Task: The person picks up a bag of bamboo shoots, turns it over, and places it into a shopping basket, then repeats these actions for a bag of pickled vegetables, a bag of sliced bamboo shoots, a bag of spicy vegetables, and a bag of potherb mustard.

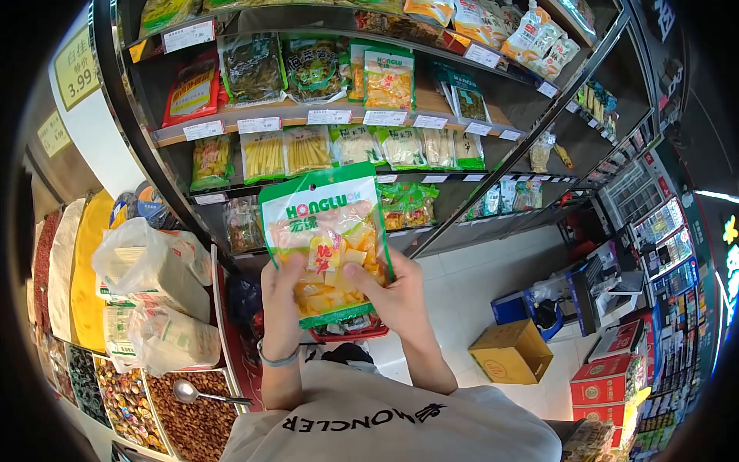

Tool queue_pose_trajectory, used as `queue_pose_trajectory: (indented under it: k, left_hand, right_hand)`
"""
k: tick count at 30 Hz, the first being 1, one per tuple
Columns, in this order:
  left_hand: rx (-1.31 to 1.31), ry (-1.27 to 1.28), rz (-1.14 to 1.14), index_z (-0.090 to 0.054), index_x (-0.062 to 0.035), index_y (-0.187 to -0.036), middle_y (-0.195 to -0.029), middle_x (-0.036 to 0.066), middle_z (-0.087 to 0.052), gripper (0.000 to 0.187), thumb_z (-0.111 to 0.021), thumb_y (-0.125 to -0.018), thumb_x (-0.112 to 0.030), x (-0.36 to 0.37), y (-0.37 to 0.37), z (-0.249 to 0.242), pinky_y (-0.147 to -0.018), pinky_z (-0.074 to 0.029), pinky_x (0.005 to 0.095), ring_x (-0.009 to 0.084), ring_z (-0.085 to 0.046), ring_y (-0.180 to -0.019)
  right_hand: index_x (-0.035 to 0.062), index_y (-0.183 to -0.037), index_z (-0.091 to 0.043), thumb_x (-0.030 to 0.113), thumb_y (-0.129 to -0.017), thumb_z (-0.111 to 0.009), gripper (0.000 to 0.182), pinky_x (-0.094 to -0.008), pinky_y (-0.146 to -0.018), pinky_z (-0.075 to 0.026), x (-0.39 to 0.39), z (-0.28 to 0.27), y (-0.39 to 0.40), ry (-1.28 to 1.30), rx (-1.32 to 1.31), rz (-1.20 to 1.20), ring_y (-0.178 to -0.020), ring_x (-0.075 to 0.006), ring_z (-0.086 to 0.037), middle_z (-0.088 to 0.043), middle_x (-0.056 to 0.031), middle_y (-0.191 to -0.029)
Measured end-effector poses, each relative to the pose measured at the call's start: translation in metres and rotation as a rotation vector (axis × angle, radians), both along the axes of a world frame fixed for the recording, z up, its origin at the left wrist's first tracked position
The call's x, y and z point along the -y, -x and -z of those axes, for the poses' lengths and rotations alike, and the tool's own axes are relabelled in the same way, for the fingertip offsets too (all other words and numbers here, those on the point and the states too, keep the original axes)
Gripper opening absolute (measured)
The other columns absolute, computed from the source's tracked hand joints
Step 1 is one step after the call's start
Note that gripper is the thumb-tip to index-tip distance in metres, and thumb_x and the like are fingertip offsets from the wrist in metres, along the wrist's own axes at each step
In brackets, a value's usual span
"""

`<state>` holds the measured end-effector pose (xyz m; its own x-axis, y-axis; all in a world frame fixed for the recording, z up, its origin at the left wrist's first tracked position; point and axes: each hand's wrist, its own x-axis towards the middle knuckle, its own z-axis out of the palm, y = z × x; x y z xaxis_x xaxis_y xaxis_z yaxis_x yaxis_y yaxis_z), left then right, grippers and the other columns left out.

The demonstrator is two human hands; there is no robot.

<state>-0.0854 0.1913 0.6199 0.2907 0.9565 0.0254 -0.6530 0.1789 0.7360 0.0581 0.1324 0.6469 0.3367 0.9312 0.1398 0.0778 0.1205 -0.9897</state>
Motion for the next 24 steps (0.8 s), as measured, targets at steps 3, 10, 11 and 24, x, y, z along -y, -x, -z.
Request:
queue_pose_trajectory:
  k: [3, 10, 11, 24]
  left_hand:
    - [-0.043, -0.056, 0.005, -0.066, 0.0050, -0.105, -0.096, 0.006, -0.070, 0.039, -0.057, -0.102, -0.032, -0.004, 0.004, 0.009, -0.075, -0.051, 0.0228, 0.0073, -0.063, -0.083]
    - [-0.112, -0.105, -0.020, -0.068, 0.0028, -0.099, -0.093, 0.005, -0.071, 0.031, -0.058, -0.100, -0.027, -0.003, 0.007, 0.009, -0.073, -0.050, 0.0225, 0.0076, -0.064, -0.079]
    - [-0.154, -0.169, 0.012, -0.067, 0.0041, -0.102, -0.094, 0.004, -0.070, 0.034, -0.058, -0.101, -0.028, -0.003, 0.010, 0.011, -0.073, -0.049, 0.0221, 0.0062, -0.061, -0.081]
    - [-0.222, -0.219, 0.097, -0.066, 0.0045, -0.106, -0.090, 0.001, -0.068, 0.033, -0.061, -0.100, -0.028, 0.001, 0.008, 0.009, -0.070, -0.046, 0.0206, 0.0033, -0.056, -0.081]
  right_hand:
    - [-0.0016, -0.116, -0.065, 0.002, -0.089, -0.070, 0.027, -0.0242, -0.080, -0.051, 0.003, 0.001, -0.001, 0.030, -0.008, -0.019, -0.090, -0.0066, -0.062, -0.071, -0.0037, -0.102]
    - [-0.0016, -0.116, -0.065, 0.005, -0.091, -0.070, 0.026, -0.0239, -0.077, -0.051, 0.010, 0.005, -0.001, -0.040, -0.003, -0.037, -0.088, -0.0068, -0.062, -0.070, -0.0034, -0.102]
    - [-0.0016, -0.115, -0.065, 0.006, -0.092, -0.069, 0.025, -0.0240, -0.077, -0.051, 0.010, 0.004, -0.003, -0.082, -0.051, -0.052, -0.089, -0.0072, -0.062, -0.070, -0.0035, -0.102]
    - [0.0008, -0.107, -0.070, 0.011, -0.093, -0.068, 0.017, -0.0247, -0.076, -0.050, 0.014, 0.013, -0.017, -0.119, -0.039, -0.059, -0.087, -0.0072, -0.062, -0.071, -0.0019, -0.099]
